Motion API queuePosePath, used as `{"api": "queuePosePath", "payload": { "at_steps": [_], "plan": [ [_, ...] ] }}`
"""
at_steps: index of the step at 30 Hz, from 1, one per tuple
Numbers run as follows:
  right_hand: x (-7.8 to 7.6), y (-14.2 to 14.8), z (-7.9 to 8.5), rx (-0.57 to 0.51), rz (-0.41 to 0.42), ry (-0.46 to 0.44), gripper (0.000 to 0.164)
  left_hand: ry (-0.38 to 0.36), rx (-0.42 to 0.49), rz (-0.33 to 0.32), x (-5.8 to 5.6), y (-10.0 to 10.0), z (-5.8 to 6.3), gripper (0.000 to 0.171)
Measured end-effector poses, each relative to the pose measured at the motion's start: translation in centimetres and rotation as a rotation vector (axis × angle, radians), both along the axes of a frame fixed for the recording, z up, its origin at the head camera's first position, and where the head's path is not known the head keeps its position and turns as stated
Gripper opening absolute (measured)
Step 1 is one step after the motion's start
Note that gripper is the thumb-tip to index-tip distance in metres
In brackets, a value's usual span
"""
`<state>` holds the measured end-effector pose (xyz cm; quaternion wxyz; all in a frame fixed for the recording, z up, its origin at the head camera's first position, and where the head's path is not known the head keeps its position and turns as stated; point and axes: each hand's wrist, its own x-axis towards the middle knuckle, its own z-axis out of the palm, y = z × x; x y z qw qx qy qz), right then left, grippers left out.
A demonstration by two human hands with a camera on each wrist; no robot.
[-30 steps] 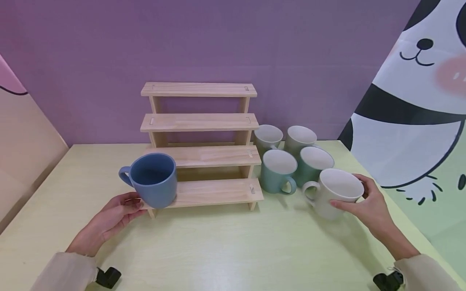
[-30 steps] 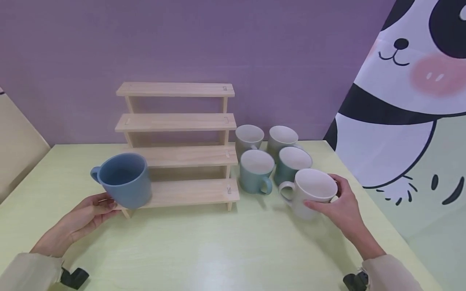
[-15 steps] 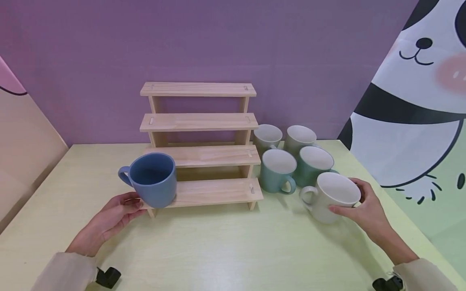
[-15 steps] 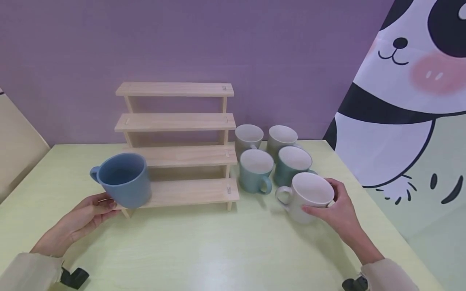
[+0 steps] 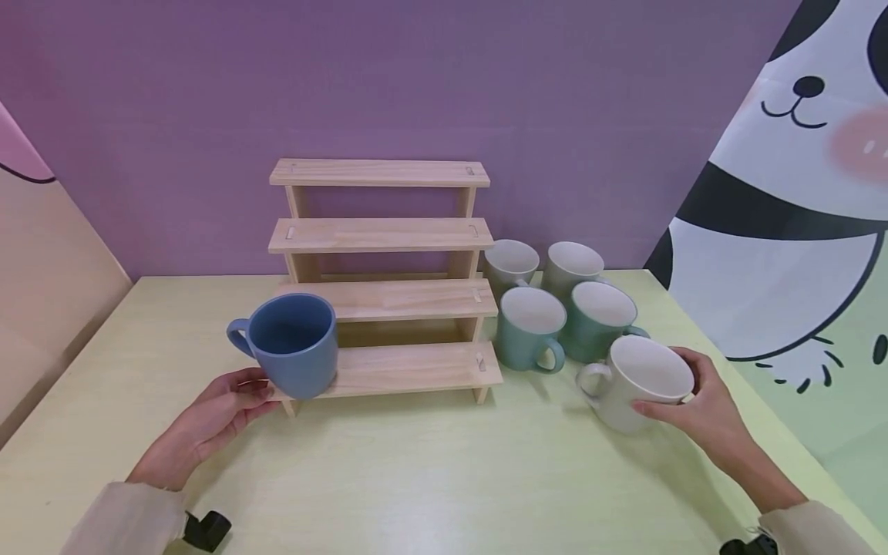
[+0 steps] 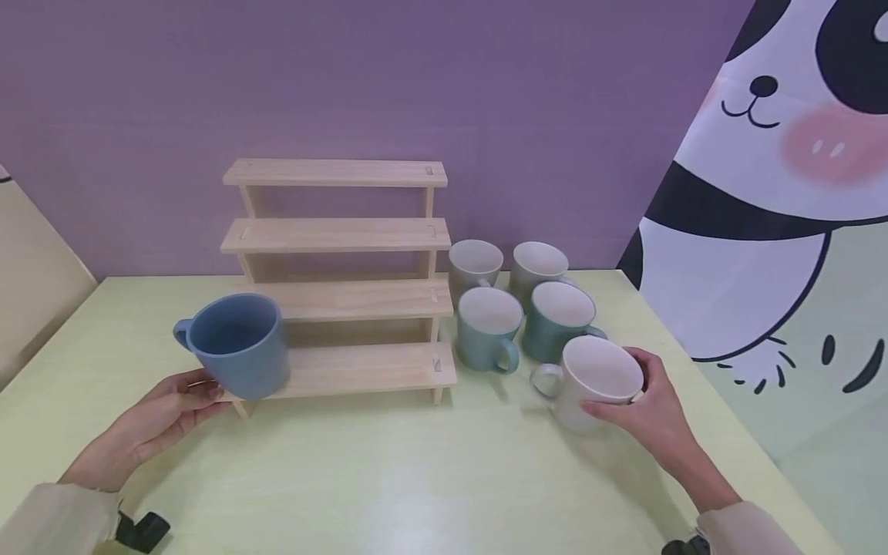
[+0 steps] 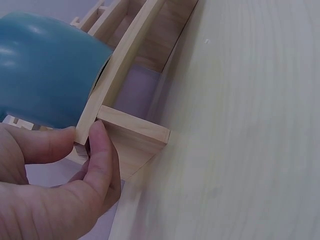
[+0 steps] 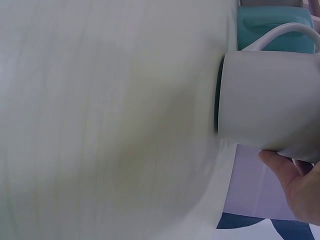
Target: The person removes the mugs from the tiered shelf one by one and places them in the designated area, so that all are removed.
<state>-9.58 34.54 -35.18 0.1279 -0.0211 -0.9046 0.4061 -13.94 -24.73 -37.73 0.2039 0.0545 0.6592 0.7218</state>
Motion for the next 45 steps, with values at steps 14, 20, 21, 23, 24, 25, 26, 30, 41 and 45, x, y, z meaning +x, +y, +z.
{"api": "queuePosePath", "payload": {
  "at_steps": [14, 20, 21, 23, 24, 25, 26, 30, 41, 45],
  "plan": [
    [0.6, 1.4, -0.3, -0.025, 0.042, 0.027, 0.083, -0.005, -0.002, -0.002, -0.1, 0.0, 0.1, 0.056],
    [0.7, 1.4, -0.6, -0.014, 0.035, 0.012, 0.086, -0.007, -0.006, 0.003, -0.1, -0.1, 0.1, 0.053],
    [0.8, 1.4, -0.6, -0.018, 0.039, 0.009, 0.086, -0.011, -0.004, 0.004, -0.1, -0.1, 0.1, 0.053],
    [0.8, 1.4, -0.5, -0.012, 0.048, 0.007, 0.086, -0.019, -0.004, 0.006, 0.0, -0.1, 0.1, 0.054],
    [0.9, 1.5, -0.5, -0.011, 0.055, 0.003, 0.086, -0.019, -0.005, 0.003, 0.0, -0.1, 0.1, 0.055],
    [0.9, 1.6, -0.4, -0.009, 0.063, -0.003, 0.085, -0.022, -0.008, 0.003, 0.0, 0.0, 0.1, 0.056],
    [0.9, 1.6, -0.4, -0.006, 0.071, -0.009, 0.085, -0.022, -0.009, 0.002, 0.0, 0.0, 0.1, 0.056],
    [0.9, 1.9, -0.1, 0.004, 0.098, -0.034, 0.084, -0.011, -0.008, -0.001, 0.0, 0.0, 0.1, 0.055],
    [0.7, 2.3, 0.8, 0.040, 0.148, -0.096, 0.084, 0.001, -0.012, -0.008, -0.1, -0.1, 0.0, 0.053],
    [0.5, 2.6, 1.6, 0.065, 0.160, -0.126, 0.086, -0.004, -0.014, -0.003, -0.1, 0.0, 0.0, 0.053]
  ]
}}
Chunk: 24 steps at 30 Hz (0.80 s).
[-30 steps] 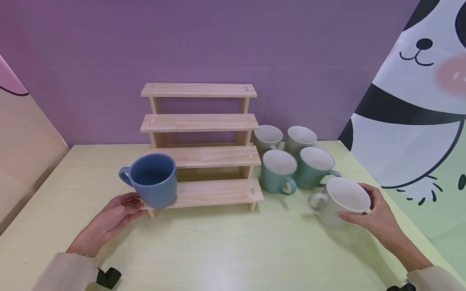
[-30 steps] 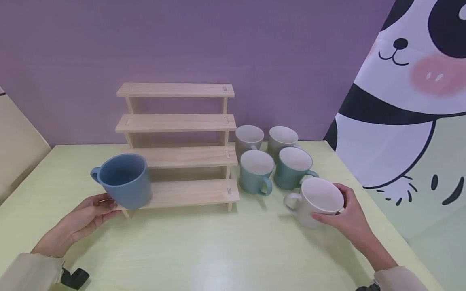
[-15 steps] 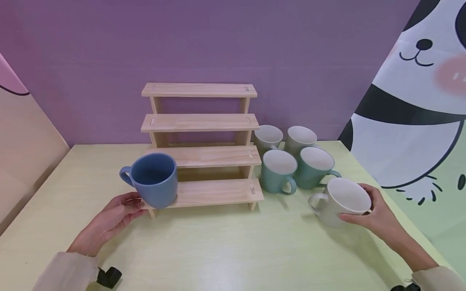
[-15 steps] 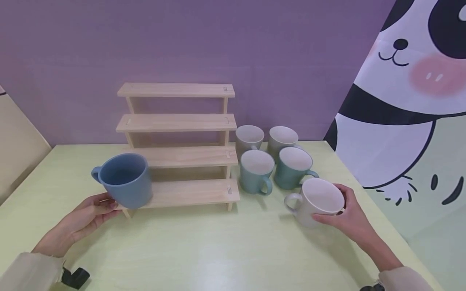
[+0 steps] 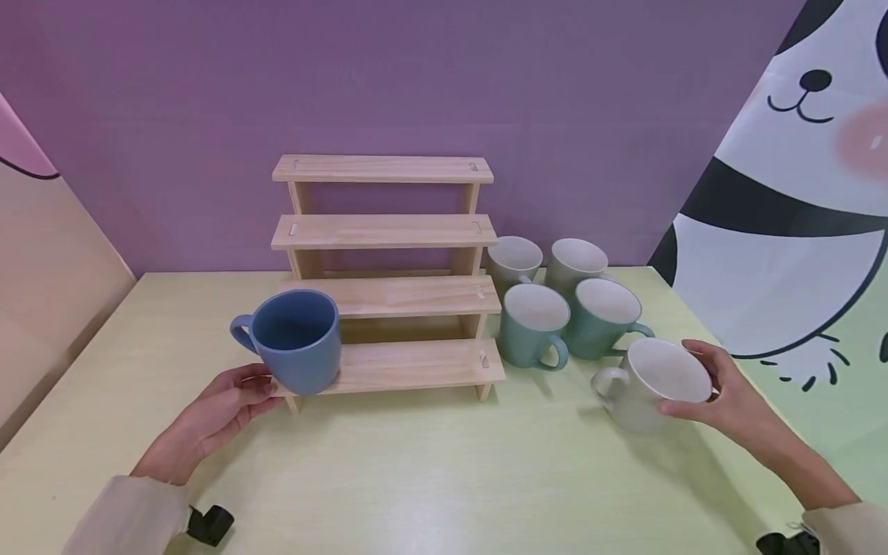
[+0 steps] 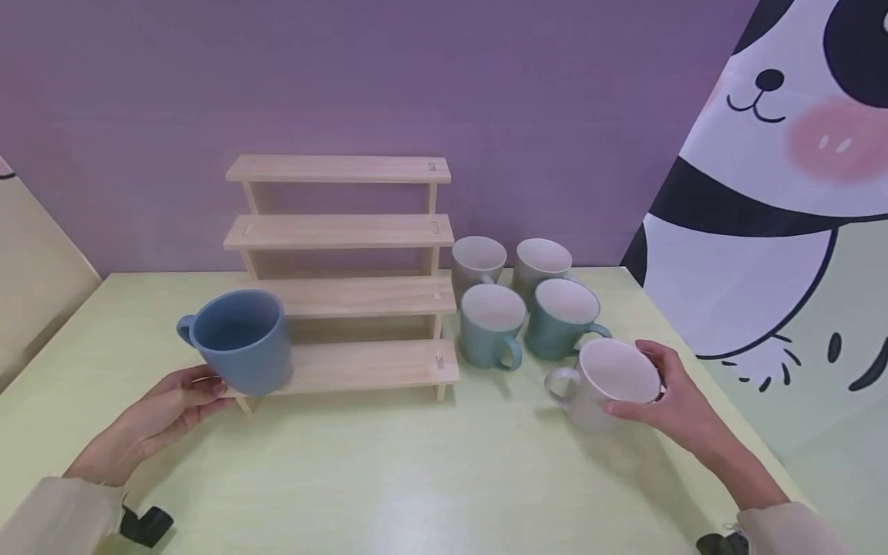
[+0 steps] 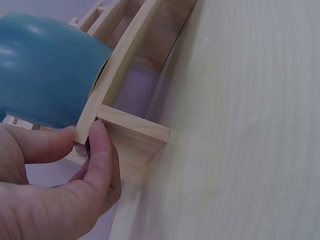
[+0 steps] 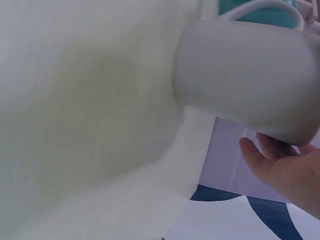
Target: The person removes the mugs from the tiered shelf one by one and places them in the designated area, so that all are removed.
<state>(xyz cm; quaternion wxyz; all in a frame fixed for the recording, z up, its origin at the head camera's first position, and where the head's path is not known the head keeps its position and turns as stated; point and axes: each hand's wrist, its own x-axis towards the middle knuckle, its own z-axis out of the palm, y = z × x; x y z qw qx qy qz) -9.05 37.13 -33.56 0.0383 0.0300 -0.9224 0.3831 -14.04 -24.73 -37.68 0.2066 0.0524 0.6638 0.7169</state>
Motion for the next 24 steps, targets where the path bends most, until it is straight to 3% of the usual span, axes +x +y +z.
{"api": "queuePosePath", "payload": {
  "at_steps": [13, 24],
  "plan": [
    [-0.8, 0.2, 2.9, 0.020, 0.077, 0.012, 0.072, 0.002, -0.003, -0.009, 0.0, 0.1, 0.2, 0.054],
    [-2.6, -1.2, 4.4, 0.065, 0.147, 0.050, 0.071, 0.009, -0.020, 0.000, 0.0, 0.1, 0.0, 0.055]
  ]
}}
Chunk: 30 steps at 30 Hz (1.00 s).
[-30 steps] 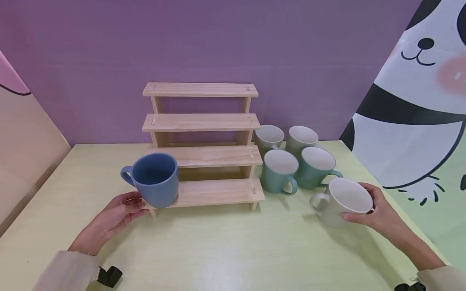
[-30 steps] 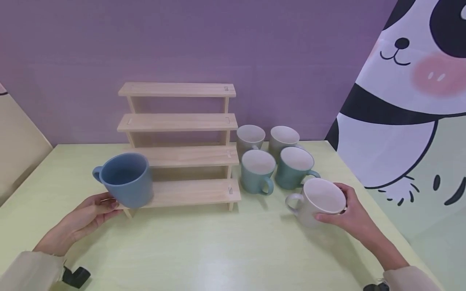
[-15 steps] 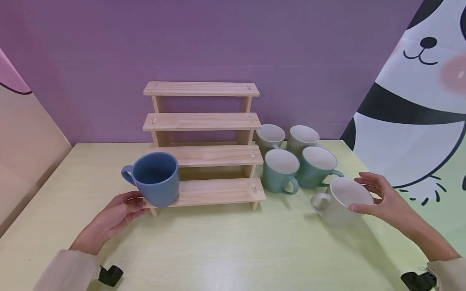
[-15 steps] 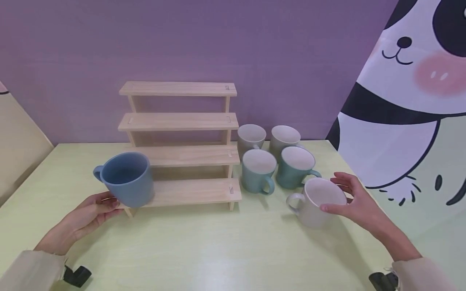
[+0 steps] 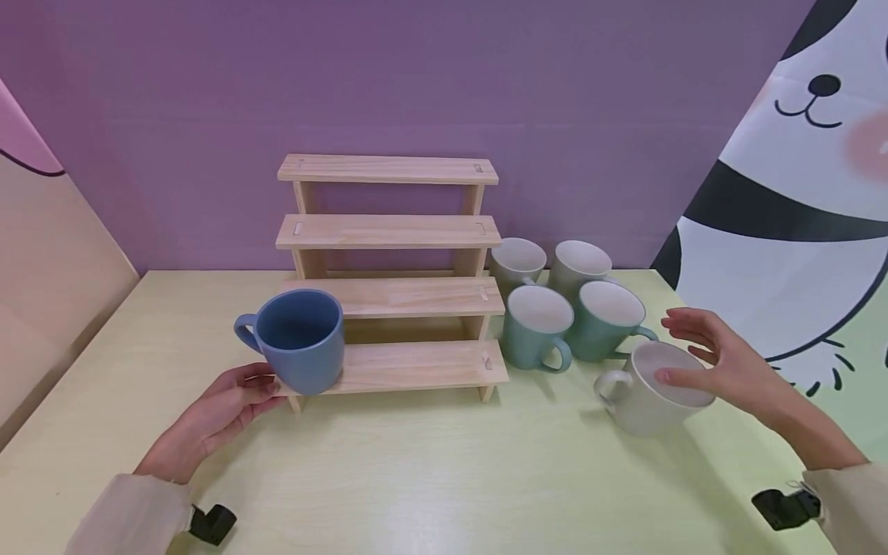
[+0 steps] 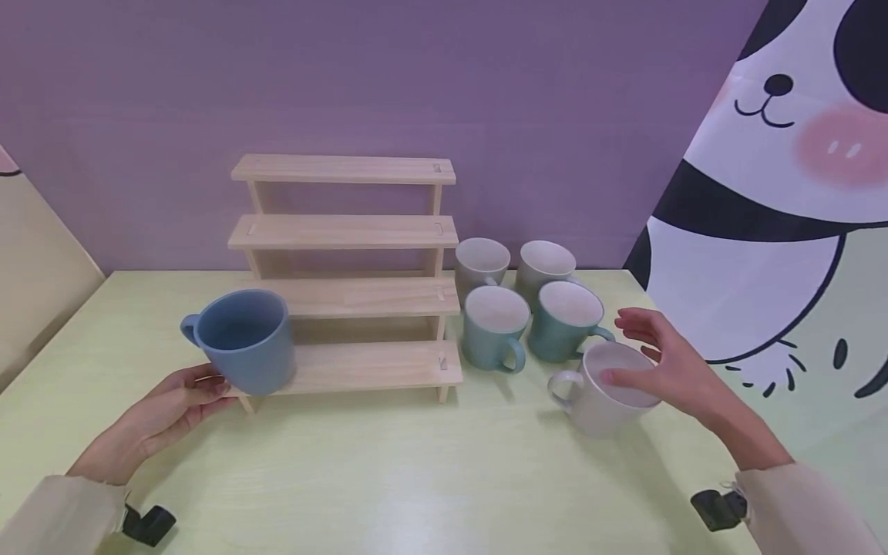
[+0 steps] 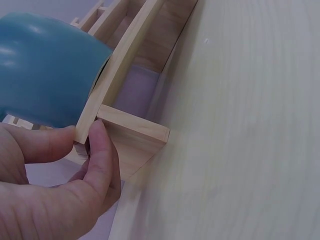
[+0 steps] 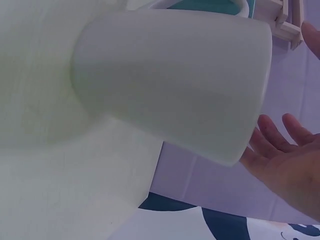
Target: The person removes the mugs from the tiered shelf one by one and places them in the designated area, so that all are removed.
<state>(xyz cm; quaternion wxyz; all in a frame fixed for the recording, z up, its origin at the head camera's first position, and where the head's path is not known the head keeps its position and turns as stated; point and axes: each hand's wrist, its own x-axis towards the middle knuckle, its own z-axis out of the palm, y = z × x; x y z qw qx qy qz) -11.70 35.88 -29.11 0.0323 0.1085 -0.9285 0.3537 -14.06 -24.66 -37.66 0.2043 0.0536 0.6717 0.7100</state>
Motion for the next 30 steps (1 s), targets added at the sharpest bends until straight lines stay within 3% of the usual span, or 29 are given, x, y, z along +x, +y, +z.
{"api": "queuePosePath", "payload": {
  "at_steps": [10, 30],
  "plan": [
    [-1.2, -1.8, 0.9, -0.034, 0.077, 0.019, 0.069, 0.009, 0.028, 0.015, 0.1, 0.0, -0.1, 0.049],
    [-3.4, -7.4, 3.0, -0.051, 0.154, -0.035, 0.078, -0.020, 0.018, 0.043, 0.1, 0.1, 0.0, 0.050]
  ]
}}
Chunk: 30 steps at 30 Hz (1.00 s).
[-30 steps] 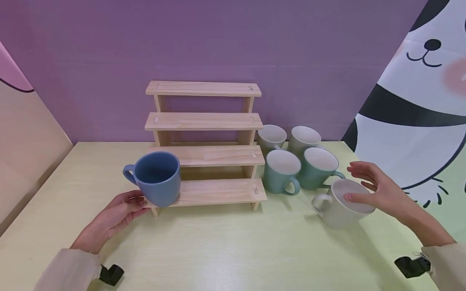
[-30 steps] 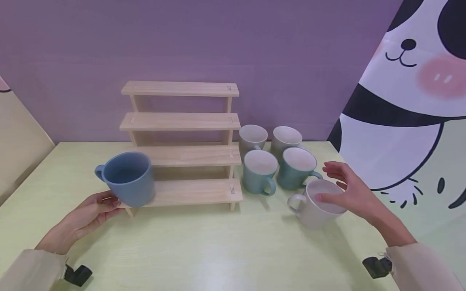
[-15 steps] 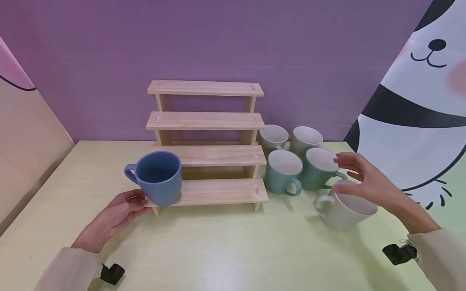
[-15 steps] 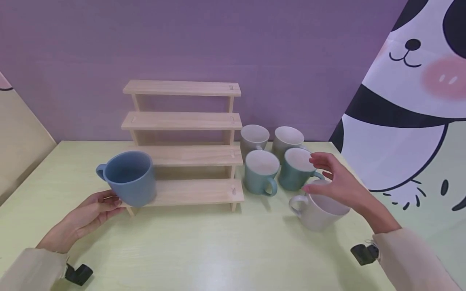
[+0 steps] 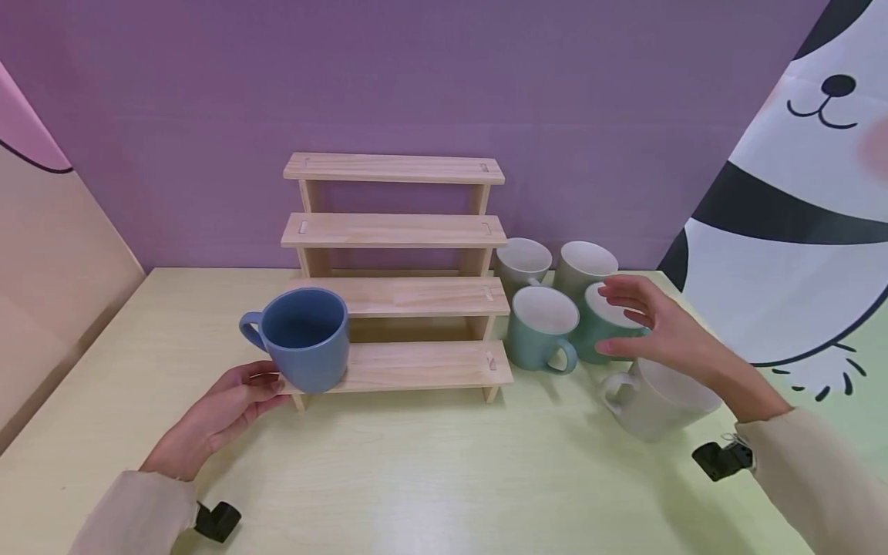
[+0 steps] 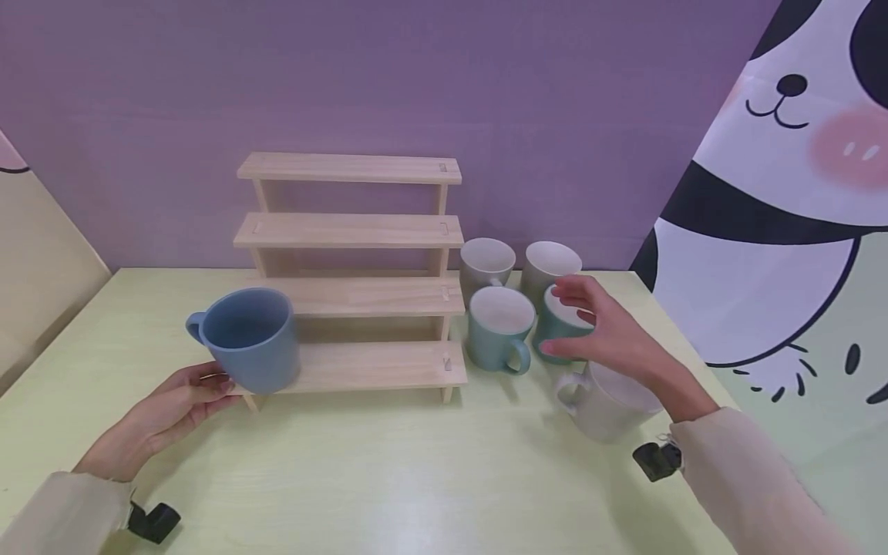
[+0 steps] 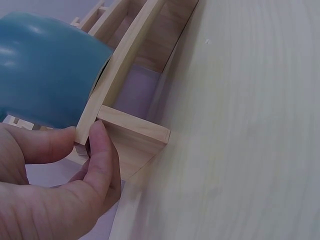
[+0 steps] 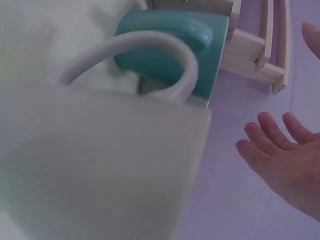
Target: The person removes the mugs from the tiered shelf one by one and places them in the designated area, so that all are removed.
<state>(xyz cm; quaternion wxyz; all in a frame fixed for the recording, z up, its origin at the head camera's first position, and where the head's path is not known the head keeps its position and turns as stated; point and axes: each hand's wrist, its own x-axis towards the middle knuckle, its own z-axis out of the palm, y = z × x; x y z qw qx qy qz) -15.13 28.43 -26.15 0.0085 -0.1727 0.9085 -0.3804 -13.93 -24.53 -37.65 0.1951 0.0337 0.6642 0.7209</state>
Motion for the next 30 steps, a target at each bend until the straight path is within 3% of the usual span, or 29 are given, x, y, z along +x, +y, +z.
{"api": "queuePosePath", "payload": {
  "at_steps": [13, 30],
  "plan": [
    [-1.1, -4.0, 0.6, -0.089, 0.080, -0.040, 0.076, 0.016, -0.011, -0.001, 0.1, 0.1, 0.1, 0.045],
    [-2.7, -8.2, -0.3, -0.155, 0.156, -0.090, 0.078, 0.009, -0.016, 0.004, 0.1, 0.1, 0.1, 0.050]
  ]
}}
